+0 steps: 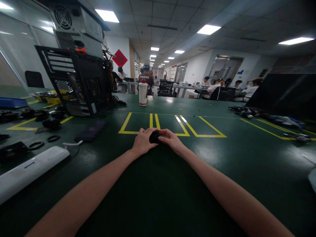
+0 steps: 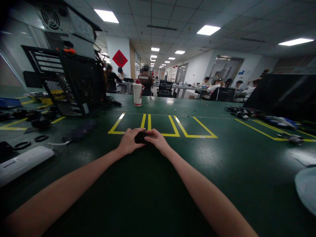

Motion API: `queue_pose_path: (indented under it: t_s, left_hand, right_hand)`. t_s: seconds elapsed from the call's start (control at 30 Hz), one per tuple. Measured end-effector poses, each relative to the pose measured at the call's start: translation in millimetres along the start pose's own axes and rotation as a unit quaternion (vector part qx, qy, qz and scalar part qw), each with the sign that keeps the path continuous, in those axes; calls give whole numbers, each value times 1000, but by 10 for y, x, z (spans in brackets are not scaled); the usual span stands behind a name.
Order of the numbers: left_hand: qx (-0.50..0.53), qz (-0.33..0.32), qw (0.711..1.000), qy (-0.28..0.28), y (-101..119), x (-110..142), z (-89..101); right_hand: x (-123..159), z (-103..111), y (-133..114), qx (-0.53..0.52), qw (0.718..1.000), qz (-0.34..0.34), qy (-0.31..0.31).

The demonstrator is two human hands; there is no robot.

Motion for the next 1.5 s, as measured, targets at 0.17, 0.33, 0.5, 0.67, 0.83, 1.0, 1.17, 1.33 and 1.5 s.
queue_pose_path:
  t_s: [0.17, 0.33, 0.5, 0.67, 0.83, 1.0, 1.17, 1.33, 1.5]
  left_hand:
    - [0, -1, 1000, -1, -8, -1, -11]
    - [1, -2, 1000, -2, -1, 1, -4]
    - [-2, 2, 1000, -5, 11, -2, 7]
    - [-4, 0, 1000, -1, 4, -6, -6]
    - [-4, 1, 1000, -2, 1, 0, -3]
    - [-5, 7, 1000, -11, 20, -2, 18]
    - [-2, 6, 1000, -10, 25, 0, 20]
    - [-6, 12, 1000, -11, 38, 9, 32]
    - [-4, 14, 1000, -16, 45, 11, 36]
  right_hand:
    - [-19, 22, 8, -6, 999, -19, -30]
    - [-14, 2, 13, -32, 999, 3, -23]
    - [0, -18, -6, -5, 1000, 5, 12]
    - [-18, 4, 20, -9, 1000, -7, -17]
    - [-9, -3, 28, 7, 1000, 20, -7]
    - [12, -35, 8, 13, 1000, 18, 16]
    - [-4, -13, 16, 18, 1000, 0, -13]
    - [18, -12, 16, -8, 999, 4, -30]
    - [42, -39, 14, 7, 1000, 27, 5]
Point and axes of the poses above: each hand's wrist, its own x-axis away from the middle knuckle, its own z-axis out of the back of the hand, y = z × x, the point moved 1 cm from there along -x, towards the middle knuckle, and after that the axes turned 3 degrees about -x, right-handed, at the moved point
